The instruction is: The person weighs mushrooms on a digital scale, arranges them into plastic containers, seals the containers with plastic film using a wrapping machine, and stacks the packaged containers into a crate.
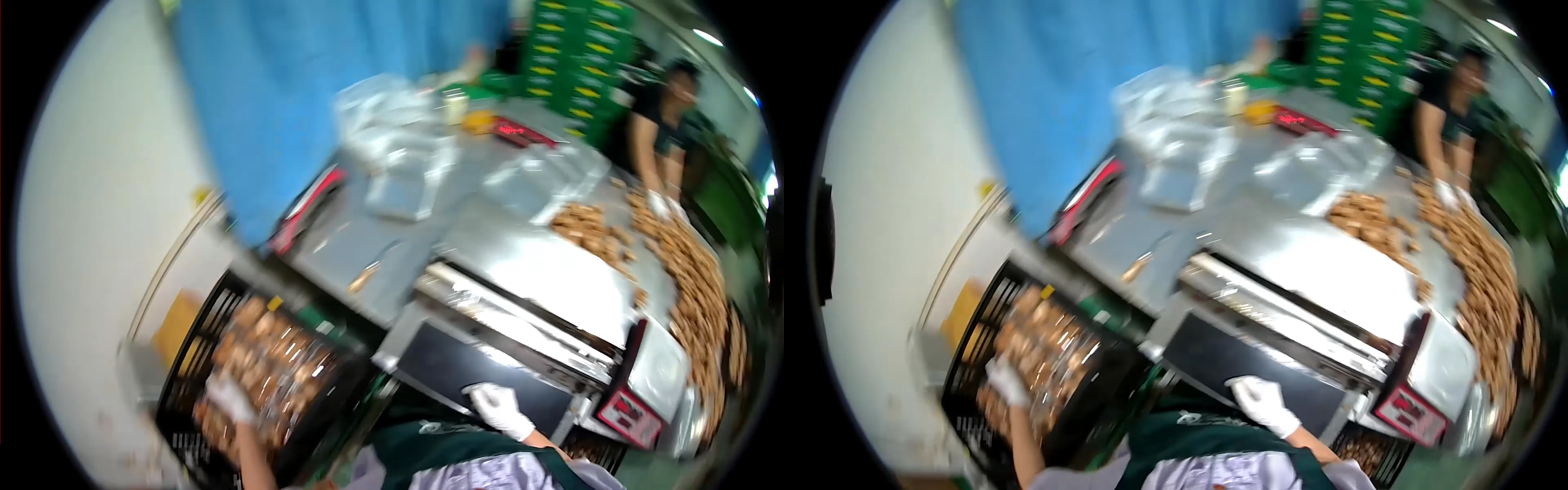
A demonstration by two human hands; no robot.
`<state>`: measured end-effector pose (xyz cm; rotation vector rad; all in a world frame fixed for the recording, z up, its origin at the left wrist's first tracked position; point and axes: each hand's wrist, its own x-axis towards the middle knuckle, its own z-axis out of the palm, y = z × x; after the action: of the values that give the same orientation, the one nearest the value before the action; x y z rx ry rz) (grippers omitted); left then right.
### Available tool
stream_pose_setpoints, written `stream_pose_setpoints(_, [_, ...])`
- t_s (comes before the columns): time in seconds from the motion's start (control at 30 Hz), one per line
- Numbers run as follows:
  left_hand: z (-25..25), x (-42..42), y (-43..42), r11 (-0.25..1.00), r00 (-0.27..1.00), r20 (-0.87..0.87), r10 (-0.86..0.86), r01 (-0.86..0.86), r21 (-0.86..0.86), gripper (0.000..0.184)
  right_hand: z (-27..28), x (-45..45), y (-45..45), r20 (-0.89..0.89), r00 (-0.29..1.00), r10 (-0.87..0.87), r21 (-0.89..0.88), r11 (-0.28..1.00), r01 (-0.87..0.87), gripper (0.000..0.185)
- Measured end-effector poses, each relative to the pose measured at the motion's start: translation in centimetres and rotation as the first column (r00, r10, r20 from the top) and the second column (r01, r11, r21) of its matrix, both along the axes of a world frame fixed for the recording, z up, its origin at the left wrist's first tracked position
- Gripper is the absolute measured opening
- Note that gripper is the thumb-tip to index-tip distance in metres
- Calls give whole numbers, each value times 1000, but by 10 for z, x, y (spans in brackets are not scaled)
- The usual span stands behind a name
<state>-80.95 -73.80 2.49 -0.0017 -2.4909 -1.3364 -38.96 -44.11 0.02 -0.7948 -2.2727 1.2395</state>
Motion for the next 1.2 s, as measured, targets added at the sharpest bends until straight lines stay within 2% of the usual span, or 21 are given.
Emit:
stream_pose_setpoints(0.03, [-30, -31, -18, 992, 982, -186, -15, -9, -128, 30, -5, 1, -1, -11, 1000, -11, -16, 1000, 11, 19])
stream_pose_setpoints(0.07, [-22, -31, -7, 989, 992, -126, -33, 14, -150, 40, -8, 2, -2, -23, 1000, -19, -33, 999, 18, 20])
stream_pose_setpoints(0.1, [-12, -29, 16, 983, 970, -207, -127, 95, -158, 37, -3, 3, -2, -4, 1000, -24, -108, 994, 24, 22])
stream_pose_setpoints(0.13, [-7, -23, 48, 976, 945, -266, -189, 212, 59, 27, 1, 3, -2, 3, 1000, -13, -190, 982, 14, 24])
stream_pose_setpoints(0.17, [-3, -30, 56, 904, 876, -223, -427, 413, -111, 29, 0, 4, -2, 3, 999, -42, -268, 962, 41, 25])
stream_pose_setpoints(0.2, [8, -15, 84, 829, 789, -255, -559, 542, -141, 26, -2, 7, -4, -1, 999, -51, -350, 936, 48, 26])
stream_pose_setpoints(0.3, [67, 78, 170, 691, 610, -329, -721, 670, -273, 21, 5, 27, -6, -46, 986, -160, -234, 961, 145, 24])
stream_pose_setpoints(0.33, [85, 104, 187, 612, 500, -355, -790, 675, -413, 20, 11, 36, -6, -81, 975, -208, -176, 966, 191, 23])
stream_pose_setpoints(0.4, [87, 135, 215, 440, 326, -340, -882, 829, -346, 19, 26, 61, -3, -77, 938, -338, -221, 923, 315, 22])
stream_pose_setpoints(0.57, [83, 218, 267, 206, 107, -337, -936, 940, -272, 16, 50, 158, 15, -101, 758, -645, -167, 762, 626, 18])
stream_pose_setpoints(0.6, [82, 237, 273, 162, 78, -321, -944, 956, -244, 15, 67, 180, 17, -67, 702, -709, -243, 694, 678, 15])
stream_pose_setpoints(0.67, [82, 275, 281, 136, 31, -320, -947, 940, -314, 15, 38, 246, 35, -123, 606, -786, 165, 586, 794, 13])
stream_pose_setpoints(0.7, [80, 295, 283, 124, 29, -310, -950, 949, -290, 15, 48, 273, 41, -162, 566, -808, 218, 530, 819, 15])
stream_pose_setpoints(0.77, [76, 337, 285, 124, 44, -290, -956, 957, -264, 14, 49, 335, 51, -8, 406, -914, 145, 401, 905, 19])
stream_pose_setpoints(0.8, [73, 361, 286, 138, 73, -282, -957, 967, -216, 14, 47, 368, 56, 24, 365, -931, 307, 354, 883, 21])
stream_pose_setpoints(0.83, [73, 385, 285, 128, 78, -256, -963, 975, -183, 14, 46, 397, 63, 2, 313, -950, 344, 295, 892, 23])
stream_pose_setpoints(0.9, [70, 432, 285, 109, 83, -198, -977, 986, -124, 15, 47, 456, 66, 188, 160, -969, 464, 231, 855, 27])
stream_pose_setpoints(0.93, [64, 455, 285, 98, 77, -180, -981, 989, -109, 15, 41, 485, 69, 117, 156, -981, 545, 194, 815, 34])
stream_pose_setpoints(1.1, [37, 546, 292, -76, -84, -99, -992, 993, -85, 12, 5, 597, 64, 254, -67, -965, 765, 158, 624, 41])
stream_pose_setpoints(1.13, [41, 559, 294, -97, -103, -80, -991, 992, -76, 13, 0, 605, 62, 262, -63, -963, 757, 164, 632, 41])
stream_pose_setpoints(1.2, [41, 576, 297, -107, -116, -77, -990, 989, -104, 13, -1, 621, 59, 571, -77, -818, 537, 301, 788, 32])
